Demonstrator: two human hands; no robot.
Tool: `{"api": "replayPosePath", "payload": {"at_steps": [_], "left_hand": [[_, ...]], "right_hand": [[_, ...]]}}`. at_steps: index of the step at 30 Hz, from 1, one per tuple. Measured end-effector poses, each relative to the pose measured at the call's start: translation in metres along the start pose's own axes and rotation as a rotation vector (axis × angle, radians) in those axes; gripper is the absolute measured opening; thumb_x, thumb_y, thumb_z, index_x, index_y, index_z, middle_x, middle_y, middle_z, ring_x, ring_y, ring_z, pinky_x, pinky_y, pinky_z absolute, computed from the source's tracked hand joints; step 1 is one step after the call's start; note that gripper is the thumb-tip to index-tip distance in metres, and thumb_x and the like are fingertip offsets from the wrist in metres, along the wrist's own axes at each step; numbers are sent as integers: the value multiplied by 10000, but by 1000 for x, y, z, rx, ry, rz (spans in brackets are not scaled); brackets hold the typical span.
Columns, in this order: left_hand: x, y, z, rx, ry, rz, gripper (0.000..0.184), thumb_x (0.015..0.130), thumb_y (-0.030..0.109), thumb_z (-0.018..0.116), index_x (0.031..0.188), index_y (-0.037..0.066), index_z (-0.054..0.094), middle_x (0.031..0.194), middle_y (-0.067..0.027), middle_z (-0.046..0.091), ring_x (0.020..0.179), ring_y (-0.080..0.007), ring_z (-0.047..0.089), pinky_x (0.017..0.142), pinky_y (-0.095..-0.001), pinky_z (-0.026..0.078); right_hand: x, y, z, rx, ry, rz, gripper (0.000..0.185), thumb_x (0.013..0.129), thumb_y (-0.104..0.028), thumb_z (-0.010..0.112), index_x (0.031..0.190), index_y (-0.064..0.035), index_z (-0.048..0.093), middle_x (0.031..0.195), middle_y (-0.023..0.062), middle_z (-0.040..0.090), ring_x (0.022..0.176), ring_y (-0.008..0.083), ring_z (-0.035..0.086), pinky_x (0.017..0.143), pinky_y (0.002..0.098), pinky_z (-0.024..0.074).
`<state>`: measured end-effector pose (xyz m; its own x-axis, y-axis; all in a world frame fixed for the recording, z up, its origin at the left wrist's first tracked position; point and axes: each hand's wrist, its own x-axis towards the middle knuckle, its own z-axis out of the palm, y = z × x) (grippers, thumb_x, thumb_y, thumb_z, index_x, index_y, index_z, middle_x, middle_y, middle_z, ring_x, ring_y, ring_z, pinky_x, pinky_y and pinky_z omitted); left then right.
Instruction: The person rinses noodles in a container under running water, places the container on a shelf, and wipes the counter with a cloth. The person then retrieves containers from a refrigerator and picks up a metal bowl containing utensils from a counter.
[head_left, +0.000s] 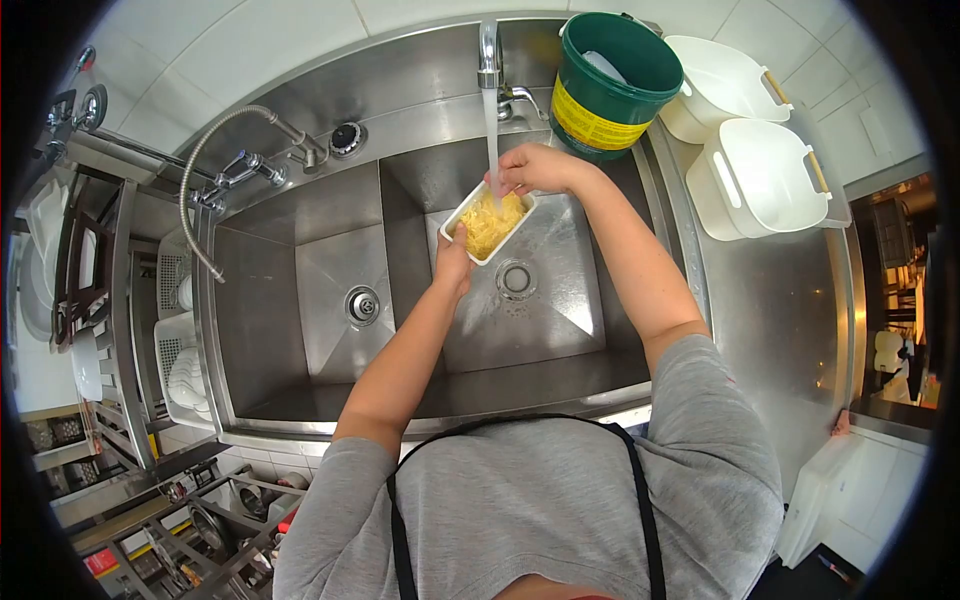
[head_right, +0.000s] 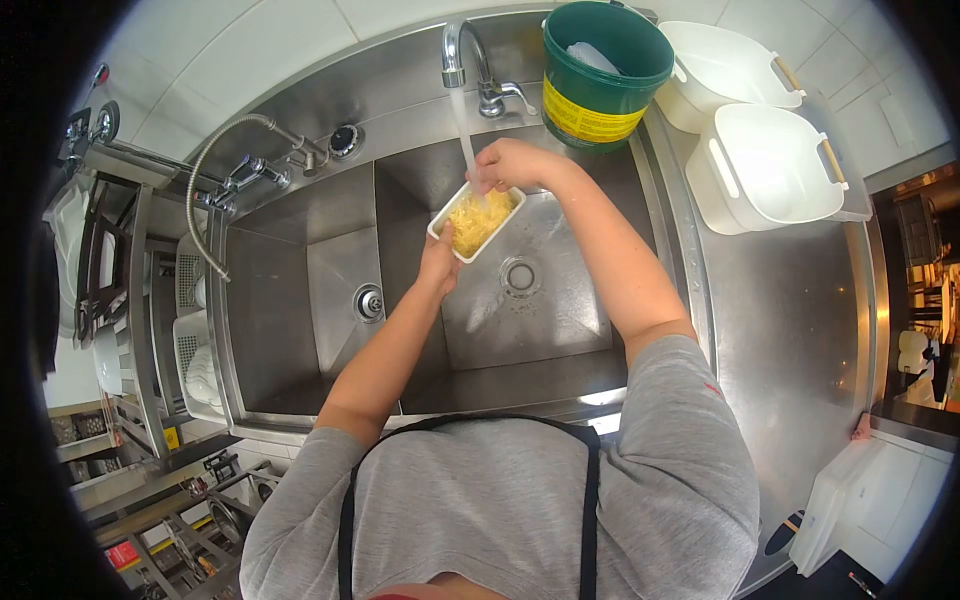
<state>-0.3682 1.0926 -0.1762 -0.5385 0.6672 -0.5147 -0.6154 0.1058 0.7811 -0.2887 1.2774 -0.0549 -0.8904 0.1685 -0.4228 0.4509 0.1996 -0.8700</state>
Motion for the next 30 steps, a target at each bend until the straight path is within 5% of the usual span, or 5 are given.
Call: {"api": "replayPosePath", "payload": {"at_steps": [15, 21, 23, 27, 30], "left_hand": [[5, -6, -3, -81, 20, -17, 308, 933, 208, 379, 1215, 87, 350, 1076, -78, 508, 870, -144, 568, 577, -250, 498], [10, -2, -18, 75, 18, -9, 317, 927, 236, 400, 1210, 95, 378, 1007, -54, 550, 793, -123, 570, 528, -224, 453], [14, 4, -23, 122, 24, -15, 318, 922, 251, 414, 1199, 96, 395, 979, -41, 557, 744, -107, 559, 496, -217, 429], [16, 24, -33, 206, -114, -81, 333, 903, 297, 460, 1167, 95, 441, 959, -22, 563, 687, -77, 538, 460, -221, 402], [21, 36, -47, 346, -238, -141, 387, 885, 338, 493, 1180, 90, 449, 1016, -26, 564, 825, -97, 555, 603, -244, 447]], "right_hand": [[-2, 7, 0, -54, 80, -1, 244, 864, -172, 497, 1047, -41, 592, 941, 57, 627, 872, 121, 596, 744, 256, 482], [3, 43, 28, -485, 494, -135, 372, 816, -249, 561, 1133, -55, 542, 1122, 167, 536, 941, 231, 573, 806, 314, 448], [10, 57, 32, -298, 546, 61, 482, 785, -308, 591, 1191, -67, 494, 1204, 174, 485, 1076, 259, 504, 905, 321, 394], [10, 73, 41, -107, 417, -80, 547, 783, -324, 599, 1240, -66, 444, 1196, 153, 498, 1047, 257, 522, 858, 348, 440], [-4, 71, 56, 235, 243, 115, 522, 811, -345, 575, 1260, -119, 433, 1203, 131, 494, 1032, 227, 531, 763, 361, 480]]}}
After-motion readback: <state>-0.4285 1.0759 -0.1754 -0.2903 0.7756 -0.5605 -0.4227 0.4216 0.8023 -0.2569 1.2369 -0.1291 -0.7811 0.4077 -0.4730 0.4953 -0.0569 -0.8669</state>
